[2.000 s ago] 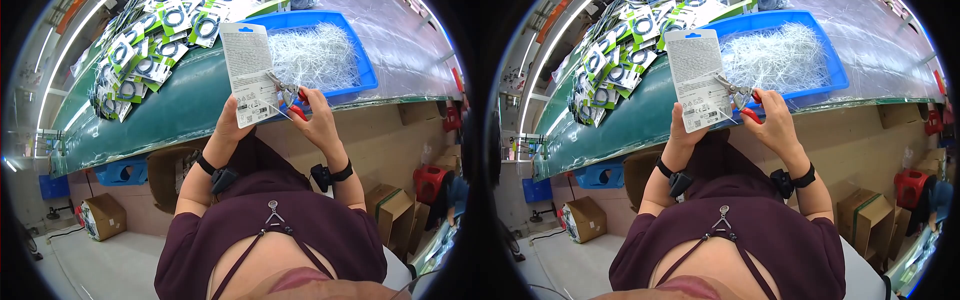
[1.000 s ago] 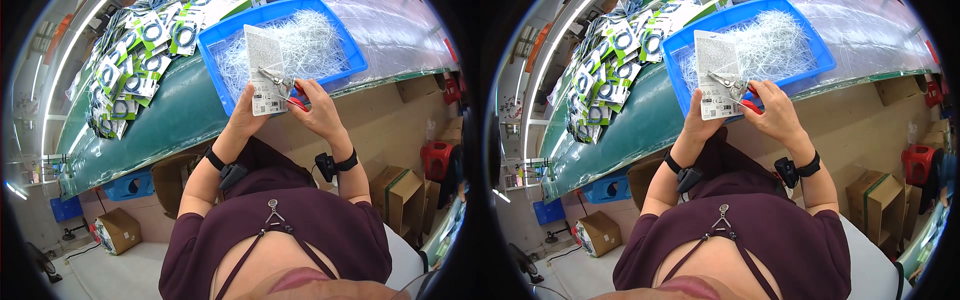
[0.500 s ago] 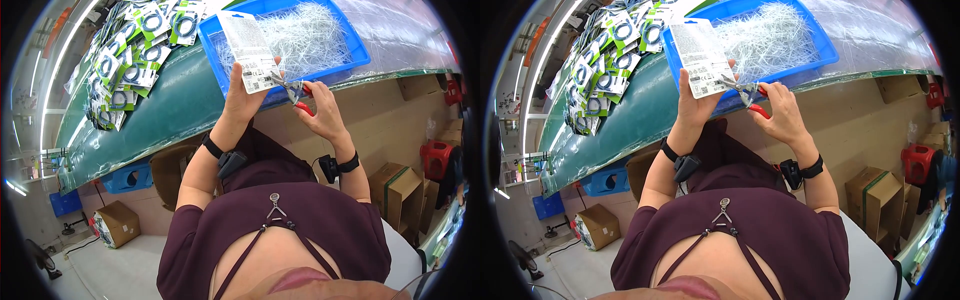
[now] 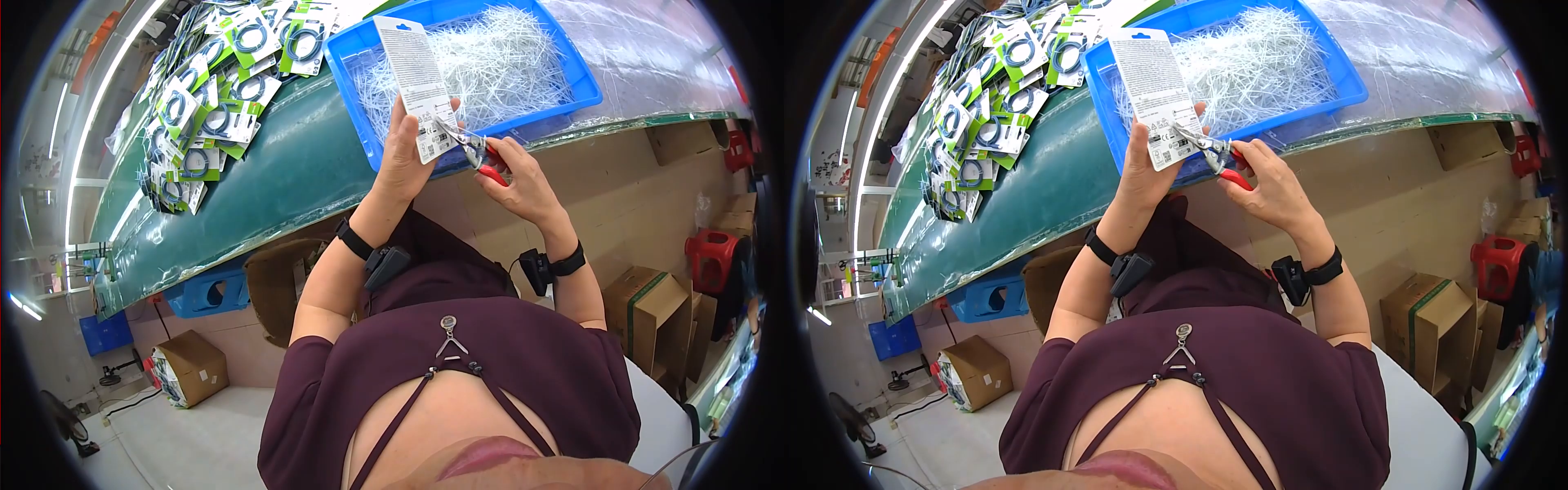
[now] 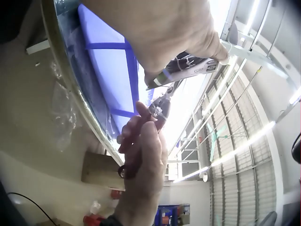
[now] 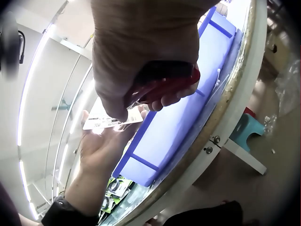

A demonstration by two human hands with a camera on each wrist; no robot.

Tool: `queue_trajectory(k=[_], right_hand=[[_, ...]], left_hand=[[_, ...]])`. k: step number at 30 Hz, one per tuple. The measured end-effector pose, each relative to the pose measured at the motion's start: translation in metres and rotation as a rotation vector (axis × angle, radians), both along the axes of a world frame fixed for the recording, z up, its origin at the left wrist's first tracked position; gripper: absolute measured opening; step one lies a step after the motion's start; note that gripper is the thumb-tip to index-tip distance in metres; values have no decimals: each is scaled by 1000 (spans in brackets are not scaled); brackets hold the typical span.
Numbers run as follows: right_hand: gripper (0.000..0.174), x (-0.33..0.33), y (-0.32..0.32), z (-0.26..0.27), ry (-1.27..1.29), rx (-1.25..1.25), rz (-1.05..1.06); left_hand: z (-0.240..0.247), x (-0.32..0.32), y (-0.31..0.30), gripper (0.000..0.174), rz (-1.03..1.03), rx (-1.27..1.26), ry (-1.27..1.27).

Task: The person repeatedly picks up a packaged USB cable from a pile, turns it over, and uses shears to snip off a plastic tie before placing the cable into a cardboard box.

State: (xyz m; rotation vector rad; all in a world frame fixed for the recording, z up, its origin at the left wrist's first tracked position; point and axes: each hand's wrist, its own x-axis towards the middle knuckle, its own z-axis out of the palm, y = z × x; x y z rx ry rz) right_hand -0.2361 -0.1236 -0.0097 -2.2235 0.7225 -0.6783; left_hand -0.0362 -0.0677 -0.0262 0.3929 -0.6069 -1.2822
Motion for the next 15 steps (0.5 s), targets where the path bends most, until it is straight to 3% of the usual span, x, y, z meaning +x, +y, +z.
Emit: queue_trajectory(k=[3,8,11,15], right_hand=[[46,-1,0,-3,18,100,19],[44,-3,2,-6,-70,301,-7],[44,-1,5,-3,-142,384,-21],[47,1,4,-10,-325,589,3]], left_hand=[[2,0,0,74,90,-31,-144],[0,13,-2,77,50,-70,-82],[-5,23,-4,72,23,150,-83],[-5,23,1,56,63,139,-49]])
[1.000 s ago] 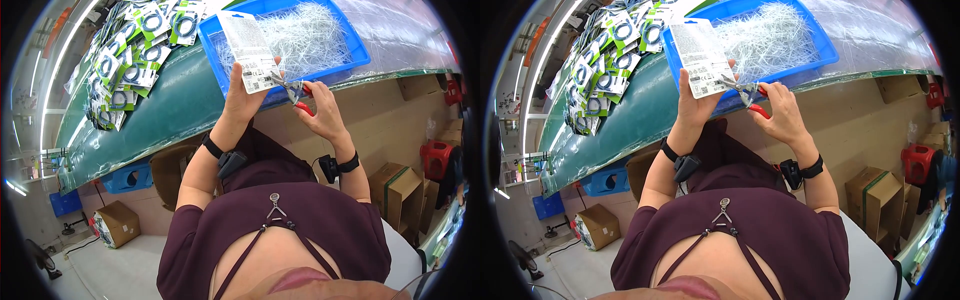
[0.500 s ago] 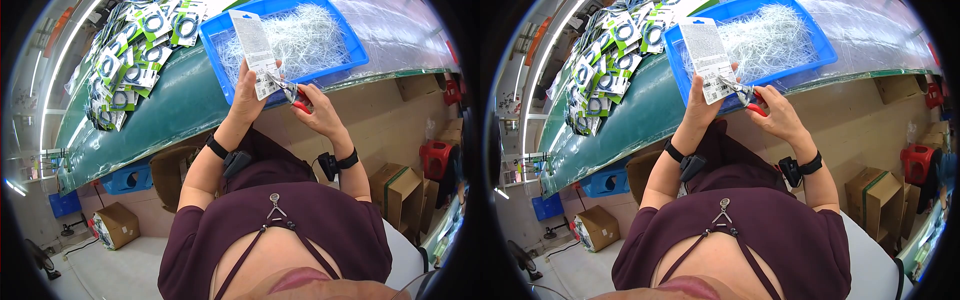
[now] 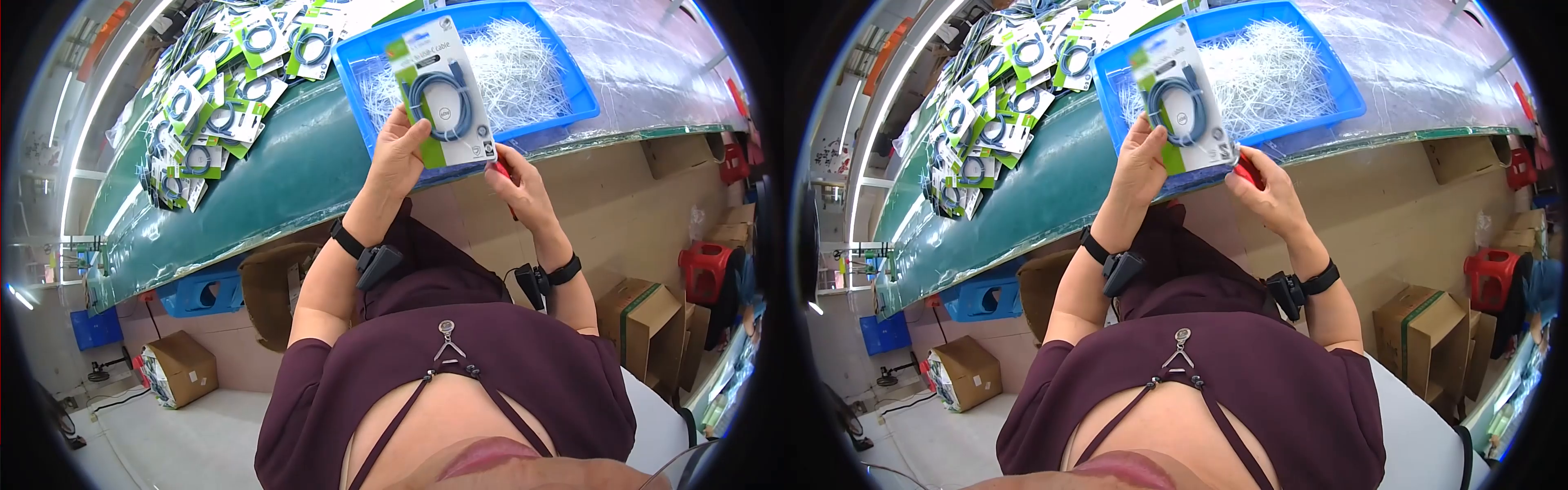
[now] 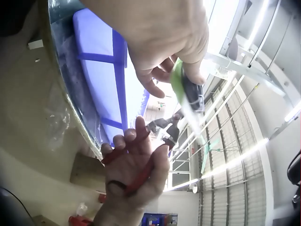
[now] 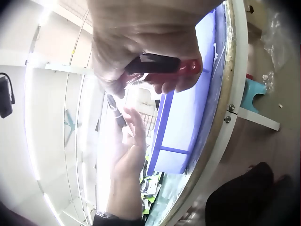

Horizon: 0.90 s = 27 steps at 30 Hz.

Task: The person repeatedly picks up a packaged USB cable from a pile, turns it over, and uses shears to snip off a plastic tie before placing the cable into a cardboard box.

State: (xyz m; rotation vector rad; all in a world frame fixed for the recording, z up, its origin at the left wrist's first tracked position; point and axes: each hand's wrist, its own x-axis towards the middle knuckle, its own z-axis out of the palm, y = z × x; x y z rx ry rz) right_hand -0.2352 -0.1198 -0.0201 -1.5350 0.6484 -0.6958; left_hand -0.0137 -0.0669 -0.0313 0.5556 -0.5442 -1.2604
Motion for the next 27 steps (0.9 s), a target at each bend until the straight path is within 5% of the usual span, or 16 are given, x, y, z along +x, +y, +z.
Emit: queue_trajectory(k=[4,7,11,17,20,27], right_hand=[[50,-3,-3,5,105,-24,-229],[53,-6,7,28,391,-639,-372],[54,-8,17,38,515,-1069,-387],[55,-3,23,44,563,-1074,-353],[55,-1,22,45,584,-1105,-361],[57,-3,20,46,609,-1141,-330]], left_hand=[[26,-14,10,43,126,-48,-26],[25,-15,12,40,206,-78,-56],[28,-16,13,40,287,-101,-54],[28,-18,17,42,347,-132,-119],[24,-20,18,43,468,-157,-415],[26,-25,24,41,525,-182,-611]])
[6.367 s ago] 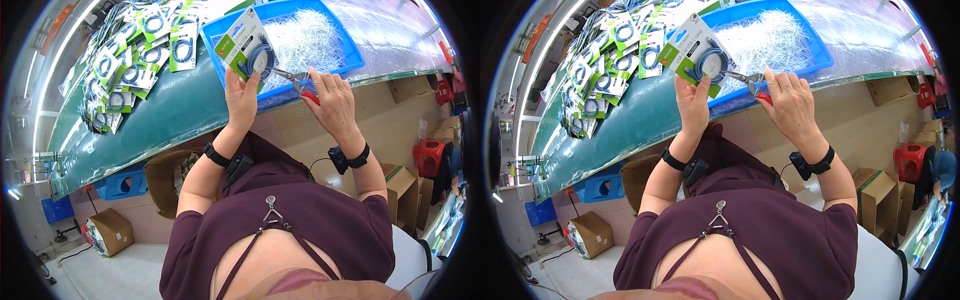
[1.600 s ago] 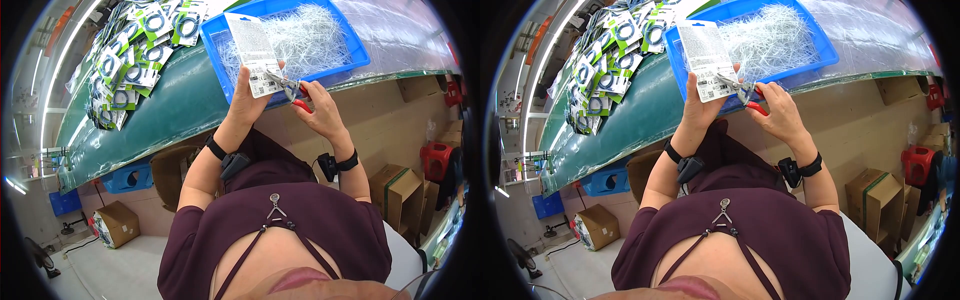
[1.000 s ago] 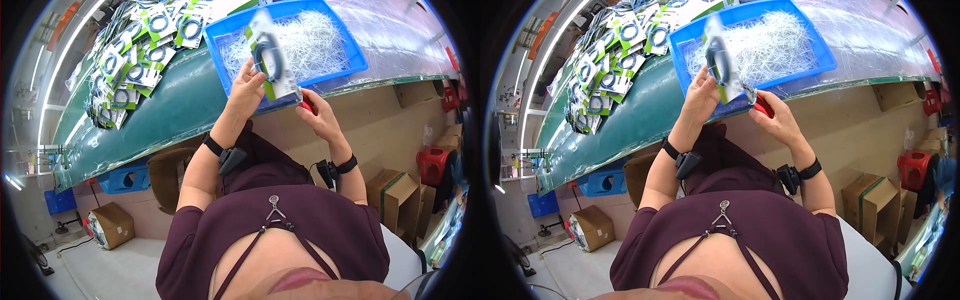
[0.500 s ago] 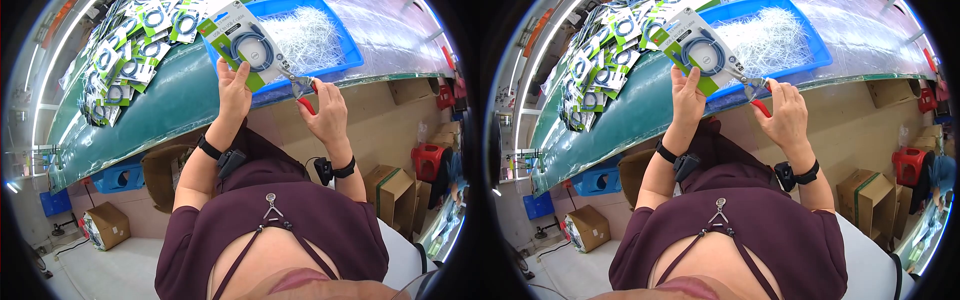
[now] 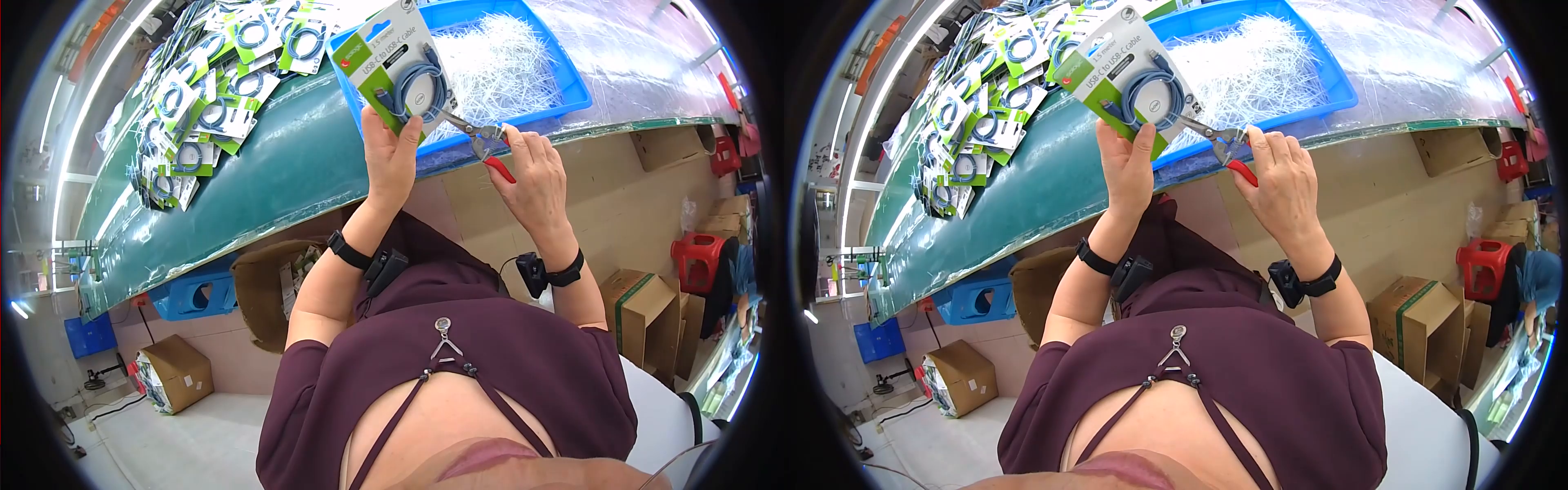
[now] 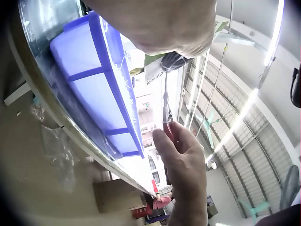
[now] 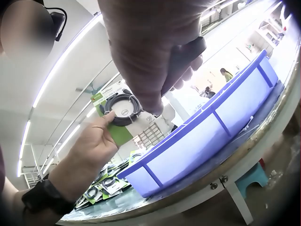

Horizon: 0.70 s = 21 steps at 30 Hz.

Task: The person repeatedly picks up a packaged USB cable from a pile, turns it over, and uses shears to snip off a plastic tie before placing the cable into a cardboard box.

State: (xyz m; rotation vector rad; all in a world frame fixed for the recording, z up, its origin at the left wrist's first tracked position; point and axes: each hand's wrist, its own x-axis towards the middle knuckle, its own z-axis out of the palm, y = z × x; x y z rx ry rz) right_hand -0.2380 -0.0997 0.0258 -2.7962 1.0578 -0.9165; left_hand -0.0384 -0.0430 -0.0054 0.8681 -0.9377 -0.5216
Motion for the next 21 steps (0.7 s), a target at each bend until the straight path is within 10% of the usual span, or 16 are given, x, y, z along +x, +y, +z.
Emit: queue_trajectory(k=[10,16,21], right_hand=[[54,-6,-7,-1,9,94,89],[50,14,-10,-5,-588,655,104],[47,52,-15,-10,-496,249,148]], left_hand=[[-4,7,6,43,-46,43,-97],[7,3,6,42,-180,19,495],[3,-8,7,43,-201,32,481]])
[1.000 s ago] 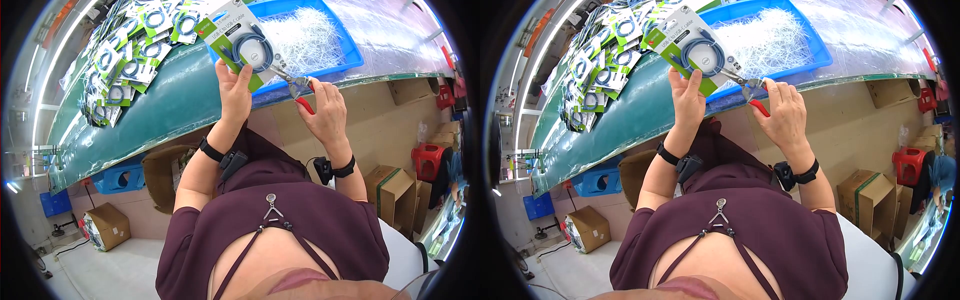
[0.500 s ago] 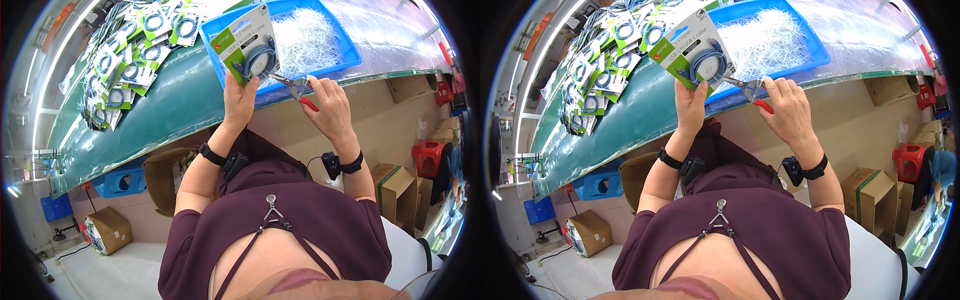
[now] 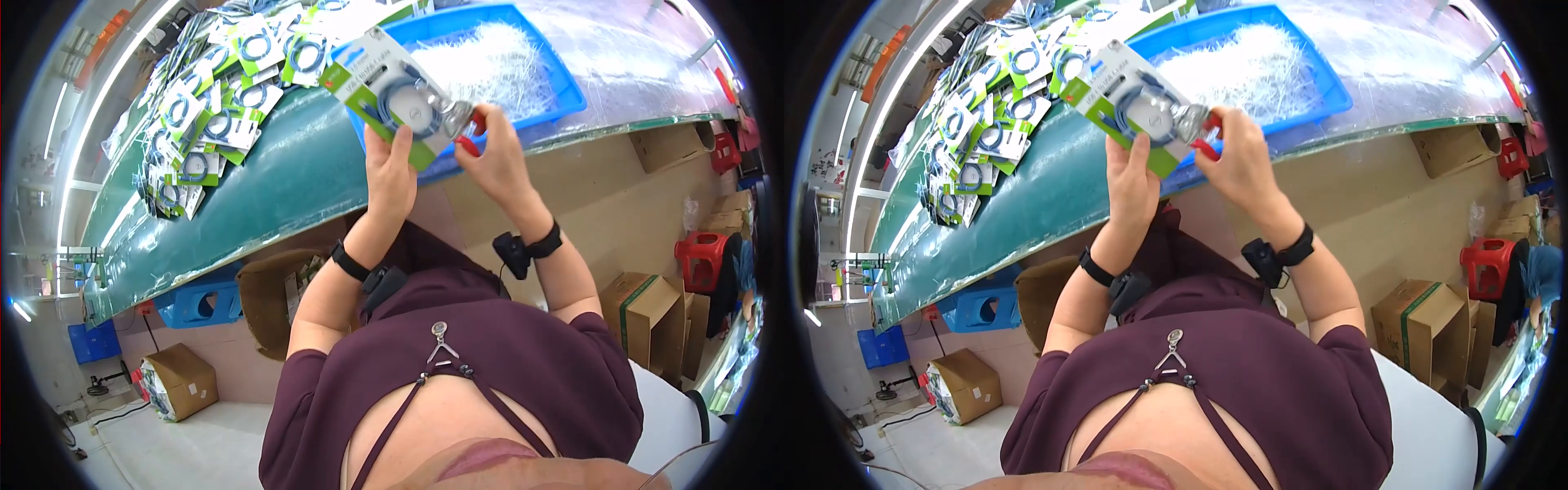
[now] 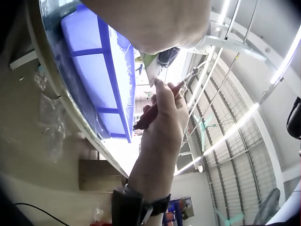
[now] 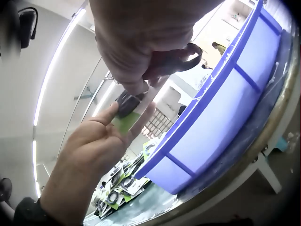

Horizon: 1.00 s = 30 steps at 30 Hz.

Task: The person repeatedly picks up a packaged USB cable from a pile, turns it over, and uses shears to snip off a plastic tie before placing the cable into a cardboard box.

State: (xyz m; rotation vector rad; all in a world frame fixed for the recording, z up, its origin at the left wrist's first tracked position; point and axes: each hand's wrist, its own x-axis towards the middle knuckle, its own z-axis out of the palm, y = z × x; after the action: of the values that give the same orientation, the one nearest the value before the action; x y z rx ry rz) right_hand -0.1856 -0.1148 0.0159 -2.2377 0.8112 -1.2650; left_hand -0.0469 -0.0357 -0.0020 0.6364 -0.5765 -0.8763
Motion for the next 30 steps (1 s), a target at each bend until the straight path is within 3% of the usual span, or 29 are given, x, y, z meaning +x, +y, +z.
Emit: queue_trajectory(k=[4,11,15,19,21,22,24,25,26,27,28,30], right_hand=[[46,17,3,-12,19,48,25],[47,43,3,-13,70,-89,81],[45,50,-11,-8,36,-111,48],[45,42,-48,3,108,-137,34],[50,32,-76,-1,364,-105,-113],[50,24,-83,-4,359,-109,-108],[58,13,-95,-9,142,223,61],[58,9,-91,-8,148,223,76],[61,4,-80,-6,-163,599,319],[65,1,-73,-4,-472,986,555],[65,2,-69,-7,-528,1008,630],[67,4,-59,-15,-574,1057,702]], left_hand=[[-9,-7,2,43,47,-32,-31],[-13,9,12,39,94,5,5],[-11,38,36,29,315,68,36],[-3,111,124,39,682,197,87],[-16,135,190,43,778,175,-114],[-14,135,223,43,847,244,-141],[-31,137,282,45,974,368,-130],[-48,139,315,46,1027,433,-91],[-78,145,352,46,1041,449,-81],[-122,152,390,48,1039,677,-157],[-161,152,421,51,1033,924,-220],[-238,149,479,62,924,1483,-655]])
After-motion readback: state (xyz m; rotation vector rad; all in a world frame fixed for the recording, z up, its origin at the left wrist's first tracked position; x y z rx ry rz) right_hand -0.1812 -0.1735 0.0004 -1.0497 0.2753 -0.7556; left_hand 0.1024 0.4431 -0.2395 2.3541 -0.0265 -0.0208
